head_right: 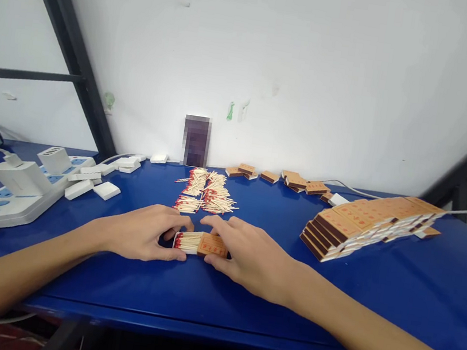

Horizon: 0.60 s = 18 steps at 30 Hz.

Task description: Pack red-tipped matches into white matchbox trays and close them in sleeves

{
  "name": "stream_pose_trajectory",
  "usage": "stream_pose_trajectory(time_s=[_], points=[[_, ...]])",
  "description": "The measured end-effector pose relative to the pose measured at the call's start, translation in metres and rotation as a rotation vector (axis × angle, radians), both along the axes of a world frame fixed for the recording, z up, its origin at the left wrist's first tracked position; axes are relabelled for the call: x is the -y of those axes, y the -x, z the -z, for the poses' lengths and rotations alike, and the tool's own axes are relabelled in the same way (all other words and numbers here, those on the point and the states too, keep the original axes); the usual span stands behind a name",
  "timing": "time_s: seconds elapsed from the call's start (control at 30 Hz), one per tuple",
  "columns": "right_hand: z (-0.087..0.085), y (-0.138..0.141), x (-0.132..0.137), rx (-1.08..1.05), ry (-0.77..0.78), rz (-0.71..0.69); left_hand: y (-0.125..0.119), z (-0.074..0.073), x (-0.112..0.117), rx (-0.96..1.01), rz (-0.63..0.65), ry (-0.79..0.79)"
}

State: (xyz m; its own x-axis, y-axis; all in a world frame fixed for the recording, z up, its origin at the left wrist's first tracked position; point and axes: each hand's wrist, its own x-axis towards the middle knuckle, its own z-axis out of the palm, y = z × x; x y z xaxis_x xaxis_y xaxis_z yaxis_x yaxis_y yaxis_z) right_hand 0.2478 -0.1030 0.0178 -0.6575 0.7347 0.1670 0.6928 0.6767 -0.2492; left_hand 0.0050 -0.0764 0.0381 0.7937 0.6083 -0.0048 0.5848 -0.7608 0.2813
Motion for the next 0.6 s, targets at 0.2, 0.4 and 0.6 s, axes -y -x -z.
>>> stream_pose_trajectory(time_s=[0.2,0.4,0.6], points=[[-0.003,-0.005,0.000,-0.054,0.121,-0.015,0.001,0.004,-0.001,0.074,0.056,0.083],[0.003,0.007,0.005,-0.124,0.127,-0.051,-0.008,0.013,0.003,0.219,0.008,0.212],[0.003,0.016,0.011,-0.084,0.026,-0.115,-0.008,0.019,0.001,0.331,0.010,0.309]])
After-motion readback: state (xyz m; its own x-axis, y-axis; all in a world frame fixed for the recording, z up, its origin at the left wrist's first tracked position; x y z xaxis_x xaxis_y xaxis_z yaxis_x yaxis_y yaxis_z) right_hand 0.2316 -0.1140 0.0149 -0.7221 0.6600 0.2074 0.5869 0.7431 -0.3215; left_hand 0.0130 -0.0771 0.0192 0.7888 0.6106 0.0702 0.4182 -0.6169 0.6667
